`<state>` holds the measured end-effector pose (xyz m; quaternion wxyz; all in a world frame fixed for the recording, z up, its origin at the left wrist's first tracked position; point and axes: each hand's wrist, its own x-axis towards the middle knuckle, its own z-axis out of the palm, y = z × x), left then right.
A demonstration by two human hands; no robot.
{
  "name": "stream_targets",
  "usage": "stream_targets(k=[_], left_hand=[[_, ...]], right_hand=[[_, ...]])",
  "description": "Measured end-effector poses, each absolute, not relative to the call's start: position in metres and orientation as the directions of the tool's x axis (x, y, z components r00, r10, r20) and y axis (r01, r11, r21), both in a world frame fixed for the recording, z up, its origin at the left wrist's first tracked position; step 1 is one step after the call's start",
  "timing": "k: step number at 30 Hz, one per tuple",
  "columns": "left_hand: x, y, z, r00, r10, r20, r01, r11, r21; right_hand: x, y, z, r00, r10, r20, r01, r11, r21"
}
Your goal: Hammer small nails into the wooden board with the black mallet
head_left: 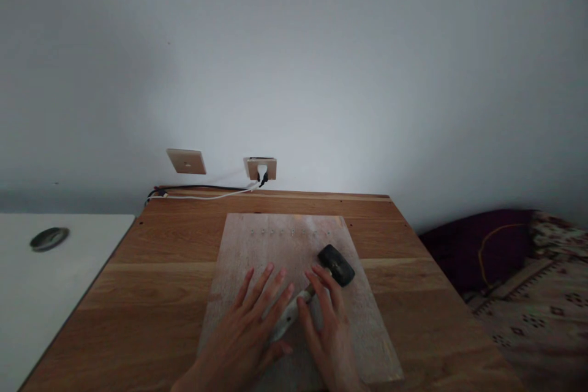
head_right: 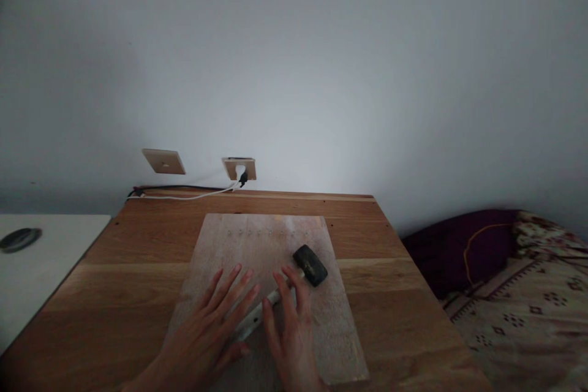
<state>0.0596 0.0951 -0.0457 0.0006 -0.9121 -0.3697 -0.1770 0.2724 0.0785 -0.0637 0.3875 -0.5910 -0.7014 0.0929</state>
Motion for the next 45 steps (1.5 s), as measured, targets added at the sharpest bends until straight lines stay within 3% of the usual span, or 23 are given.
stream_targets(k=[10, 20, 32, 45], left_hand=[[0.058, 0.098, -0.046, 0.625, 0.698, 0.349, 0.718, -0.69, 0.093], [0.052, 0.1, -0.054, 0.478, 0.809, 0.342, 0.839, -0.535, 0.094], [0.034, 0.104, -0.075, 0.398, 0.856, 0.33, 0.897, -0.439, 0.057], [0.01, 0.104, -0.09, 0.406, 0.844, 0.35, 0.907, -0.418, -0.044]], right_hand=[[0.271, 0.079, -0.065, -0.052, 0.91, 0.412, 0.774, 0.297, -0.559], [0.268, 0.078, -0.059, -0.104, 0.934, 0.341, 0.785, 0.287, -0.549], [0.274, 0.08, -0.066, -0.171, 0.928, 0.332, 0.869, 0.301, -0.393], [0.332, 0.06, -0.08, 0.001, 0.932, 0.363, 0.948, 0.115, -0.298]])
